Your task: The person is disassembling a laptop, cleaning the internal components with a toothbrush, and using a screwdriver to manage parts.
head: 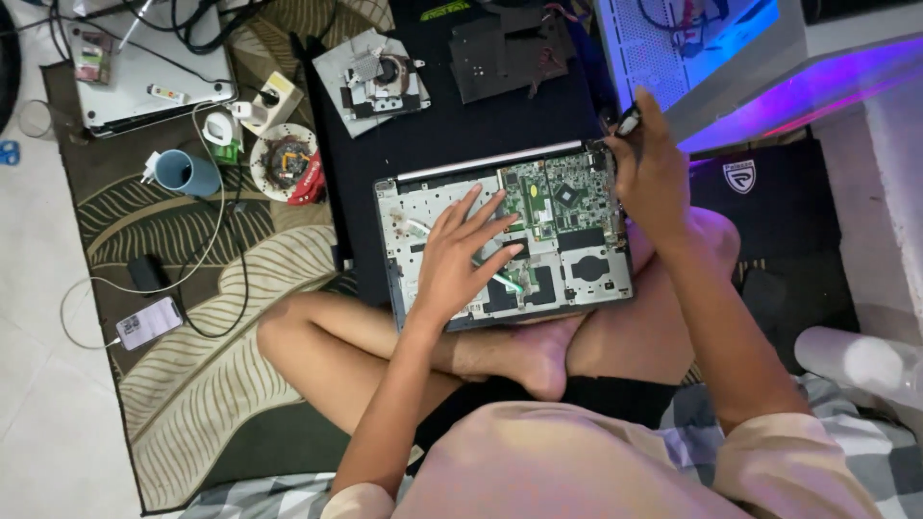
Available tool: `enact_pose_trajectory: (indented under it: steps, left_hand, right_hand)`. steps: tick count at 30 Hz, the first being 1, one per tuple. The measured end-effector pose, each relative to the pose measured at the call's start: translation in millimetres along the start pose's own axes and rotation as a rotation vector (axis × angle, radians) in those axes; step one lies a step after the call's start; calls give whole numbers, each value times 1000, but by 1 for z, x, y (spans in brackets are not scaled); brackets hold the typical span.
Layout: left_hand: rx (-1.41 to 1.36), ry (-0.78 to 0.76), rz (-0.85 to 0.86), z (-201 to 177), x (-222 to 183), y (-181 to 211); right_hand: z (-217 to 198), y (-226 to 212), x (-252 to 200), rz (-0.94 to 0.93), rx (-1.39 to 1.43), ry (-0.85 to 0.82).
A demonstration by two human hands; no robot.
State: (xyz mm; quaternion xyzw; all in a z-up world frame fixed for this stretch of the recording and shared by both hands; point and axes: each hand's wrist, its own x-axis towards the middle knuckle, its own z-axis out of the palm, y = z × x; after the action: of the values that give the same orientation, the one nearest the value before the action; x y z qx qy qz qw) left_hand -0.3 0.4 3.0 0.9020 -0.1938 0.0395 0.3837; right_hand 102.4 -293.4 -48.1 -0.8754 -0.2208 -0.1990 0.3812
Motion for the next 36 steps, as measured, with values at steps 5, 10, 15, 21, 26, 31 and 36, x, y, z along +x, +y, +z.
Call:
enact_pose_trajectory:
  steps: [5, 10, 15, 21, 26, 31, 36]
  left_hand:
    - [-260, 161, -107, 1, 1, 7]
    - [-412, 369, -103, 3, -7, 0]
    - [-307, 587, -59, -19, -3, 3]
    - [-23, 718, -35, -85, 49, -63]
    - [183, 402, -148, -96, 96, -158]
    - [373, 71, -234, -96, 121, -205]
    - [365, 172, -293, -100, 123, -207]
  right_hand:
    - [0, -72, 11, 72, -32, -36]
    - [23, -121, 2, 162, -26, -415]
    - [51, -145, -9, -120, -186, -373]
    - [62, -151, -28, -88, -251, -176]
    - [64, -171, -62, -28, -222, -311]
    - [67, -170, -70, 42, -228, -339]
    - [71, -165, -80, 119, -144, -346]
